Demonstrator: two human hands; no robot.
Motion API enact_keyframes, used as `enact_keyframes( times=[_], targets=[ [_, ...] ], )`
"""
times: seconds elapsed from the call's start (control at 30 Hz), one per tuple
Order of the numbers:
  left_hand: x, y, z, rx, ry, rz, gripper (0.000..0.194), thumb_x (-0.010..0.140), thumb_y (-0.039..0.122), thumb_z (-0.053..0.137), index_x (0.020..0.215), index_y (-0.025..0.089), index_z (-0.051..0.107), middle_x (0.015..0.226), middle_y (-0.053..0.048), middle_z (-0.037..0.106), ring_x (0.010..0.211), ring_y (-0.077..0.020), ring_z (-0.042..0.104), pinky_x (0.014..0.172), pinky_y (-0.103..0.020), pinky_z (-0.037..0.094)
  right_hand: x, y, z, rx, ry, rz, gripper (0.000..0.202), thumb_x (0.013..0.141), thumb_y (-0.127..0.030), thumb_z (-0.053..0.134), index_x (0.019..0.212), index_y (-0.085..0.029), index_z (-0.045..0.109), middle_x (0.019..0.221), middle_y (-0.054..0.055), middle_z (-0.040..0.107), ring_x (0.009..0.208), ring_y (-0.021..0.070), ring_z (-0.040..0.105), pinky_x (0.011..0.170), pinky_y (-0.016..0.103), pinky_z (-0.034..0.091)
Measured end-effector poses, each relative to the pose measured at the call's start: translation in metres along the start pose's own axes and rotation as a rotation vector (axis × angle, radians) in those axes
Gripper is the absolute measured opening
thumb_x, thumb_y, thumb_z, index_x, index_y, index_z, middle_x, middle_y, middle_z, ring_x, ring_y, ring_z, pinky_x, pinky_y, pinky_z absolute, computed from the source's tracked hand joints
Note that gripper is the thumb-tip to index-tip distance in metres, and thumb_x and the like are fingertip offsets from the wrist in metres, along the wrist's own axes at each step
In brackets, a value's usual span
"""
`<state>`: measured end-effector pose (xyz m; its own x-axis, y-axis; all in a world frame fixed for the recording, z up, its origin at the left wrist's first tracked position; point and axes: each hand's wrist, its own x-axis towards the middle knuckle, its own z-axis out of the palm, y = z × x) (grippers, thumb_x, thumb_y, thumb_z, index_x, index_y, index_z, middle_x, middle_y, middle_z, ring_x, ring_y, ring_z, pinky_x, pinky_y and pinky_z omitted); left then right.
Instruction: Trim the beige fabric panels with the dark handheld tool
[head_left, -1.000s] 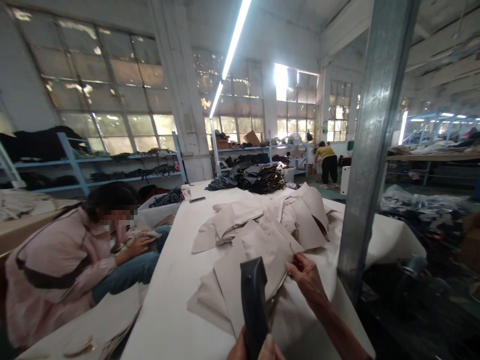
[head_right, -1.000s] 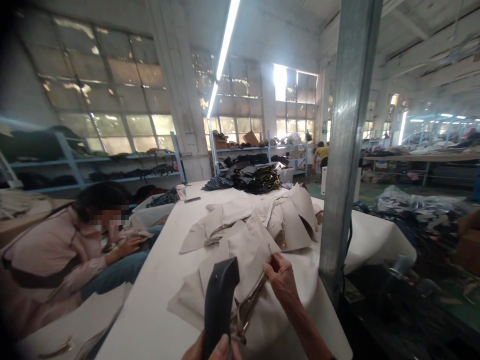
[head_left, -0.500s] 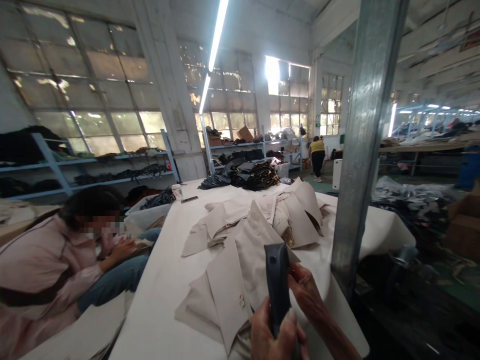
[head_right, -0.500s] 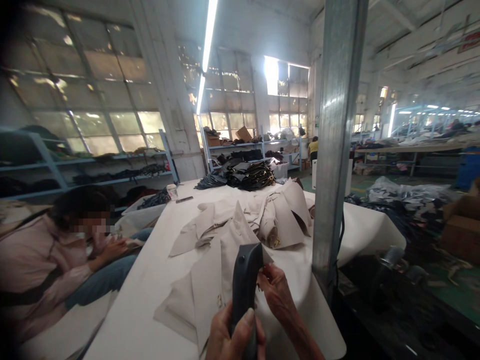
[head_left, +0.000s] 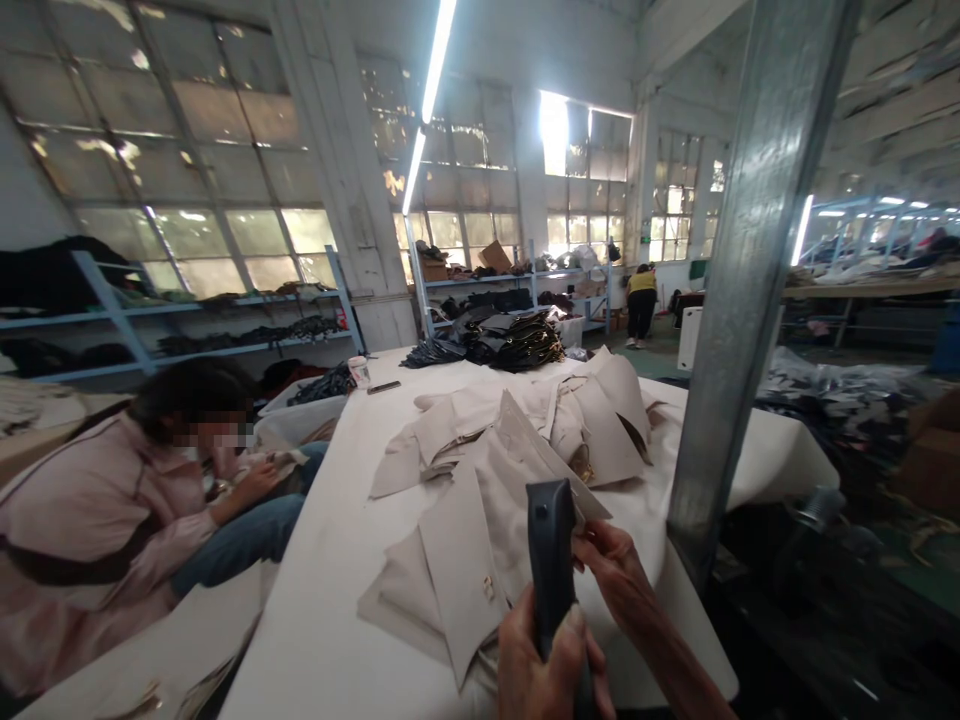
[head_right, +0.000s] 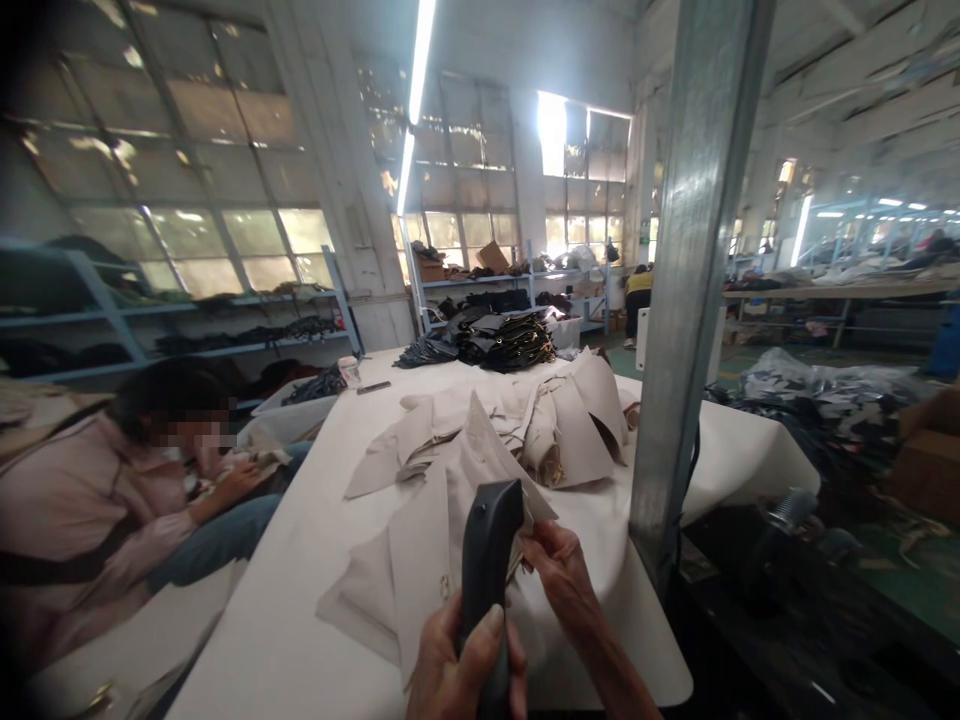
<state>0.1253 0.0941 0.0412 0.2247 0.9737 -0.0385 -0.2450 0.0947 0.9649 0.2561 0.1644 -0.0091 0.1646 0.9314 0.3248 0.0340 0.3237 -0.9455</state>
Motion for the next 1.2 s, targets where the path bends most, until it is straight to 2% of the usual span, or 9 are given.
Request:
enact_keyframes(
  times=[0.1, 0.2, 0.33, 0.47, 0.67, 0.8, 0.9, 1.07, 1.2],
  targets=[
    [0.005, 0.006, -0.009, 0.022, 0.047, 0.023, 0.041, 0.075, 0.057, 0.058, 0.069, 0.017, 0.051, 0.038, 0.002, 0.052, 0.031, -0.0096, 0.046, 0.033, -0.018, 0.036, -0.005, 0.002, -0.005, -0.068, -0.019, 0.007, 0.035, 0.076, -0.043, 0.061, 0.054, -0.019, 0.049, 0.053, -0.002, 0.045, 0.054, 0.0139, 0.043, 0.054, 0.027, 0.035],
    [0.001, 0.015, -0.029, 0.032, 0.143, 0.042, 0.038, 0.079, 0.052, 0.056, 0.068, 0.016, 0.051, 0.040, 0.001, 0.054, 0.033, -0.0096, 0.047, 0.035, -0.018, 0.037, -0.003, 0.004, -0.008, -0.151, 0.008, -0.001, 0.034, 0.077, -0.044, 0.058, 0.055, -0.019, 0.052, 0.055, -0.001, 0.050, 0.057, 0.0150, 0.047, 0.057, 0.027, 0.038],
    [-0.024, 0.019, -0.060, 0.004, 0.281, 0.053, 0.036, 0.075, 0.049, 0.062, 0.068, 0.015, 0.054, 0.040, 0.002, 0.054, 0.033, -0.0111, 0.049, 0.036, -0.020, 0.040, 0.015, 0.017, -0.013, -0.319, 0.122, 0.015, 0.030, 0.077, -0.044, 0.054, 0.058, -0.021, 0.049, 0.056, 0.000, 0.054, 0.057, 0.0173, 0.053, 0.057, 0.029, 0.043],
    [-0.051, 0.013, -0.086, -0.036, 0.403, 0.019, 0.038, 0.071, 0.051, 0.064, 0.069, 0.014, 0.057, 0.039, 0.001, 0.056, 0.033, -0.0121, 0.049, 0.036, -0.021, 0.041, 0.019, 0.032, -0.021, -0.636, 0.206, 0.059, 0.030, 0.073, -0.040, 0.055, 0.051, -0.024, 0.044, 0.049, 0.003, 0.055, 0.050, 0.0194, 0.053, 0.052, 0.031, 0.038],
    [-0.069, 0.000, -0.109, -0.020, 0.458, -0.039, 0.039, 0.073, 0.053, 0.062, 0.065, 0.015, 0.057, 0.038, 0.000, 0.056, 0.032, -0.0117, 0.049, 0.036, -0.019, 0.038, -0.001, 0.008, -0.014, -1.080, 0.152, -0.047, 0.029, 0.085, -0.029, 0.049, 0.058, -0.021, 0.051, 0.059, 0.011, 0.058, 0.058, 0.0235, 0.055, 0.056, 0.034, 0.029],
    [-0.074, -0.001, -0.109, -0.051, 0.459, -0.032, 0.040, 0.070, 0.054, 0.064, 0.062, 0.015, 0.056, 0.039, 0.000, 0.056, 0.033, -0.0127, 0.050, 0.038, -0.021, 0.041, 0.010, -0.012, 0.013, -1.153, -0.107, -0.178, 0.008, 0.083, -0.020, 0.056, 0.080, -0.020, 0.063, 0.083, 0.012, 0.065, 0.081, 0.0257, 0.059, 0.064, 0.031, 0.033],
    [-0.080, -0.004, -0.104, -0.076, 0.450, -0.048, 0.041, 0.070, 0.055, 0.063, 0.062, 0.015, 0.055, 0.038, 0.000, 0.055, 0.032, -0.0119, 0.049, 0.037, -0.021, 0.040, 0.018, -0.012, 0.033, -1.088, -0.307, -0.201, 0.016, 0.079, -0.013, 0.056, 0.090, -0.022, 0.065, 0.081, 0.007, 0.065, 0.076, 0.0209, 0.061, 0.064, 0.027, 0.036],
    [-0.088, -0.023, -0.086, -0.074, 0.381, -0.119, 0.039, 0.071, 0.053, 0.060, 0.061, 0.016, 0.053, 0.035, 0.001, 0.051, 0.028, -0.0104, 0.046, 0.034, -0.020, 0.037, -0.003, -0.002, 0.045, -0.870, -0.413, -0.064, 0.034, 0.090, -0.022, 0.038, 0.062, -0.019, 0.058, 0.053, 0.001, 0.060, 0.046, 0.0144, 0.055, 0.050, 0.025, 0.036],
    [-0.085, -0.039, -0.069, -0.066, 0.322, -0.124, 0.034, 0.070, 0.049, 0.060, 0.060, 0.018, 0.050, 0.034, 0.003, 0.048, 0.026, -0.0095, 0.043, 0.033, -0.019, 0.034, -0.018, 0.000, 0.047, -0.691, -0.404, 0.006, 0.032, 0.086, -0.033, 0.047, 0.061, -0.018, 0.059, 0.050, -0.002, 0.057, 0.047, 0.0132, 0.051, 0.049, 0.023, 0.035]
  ],
)
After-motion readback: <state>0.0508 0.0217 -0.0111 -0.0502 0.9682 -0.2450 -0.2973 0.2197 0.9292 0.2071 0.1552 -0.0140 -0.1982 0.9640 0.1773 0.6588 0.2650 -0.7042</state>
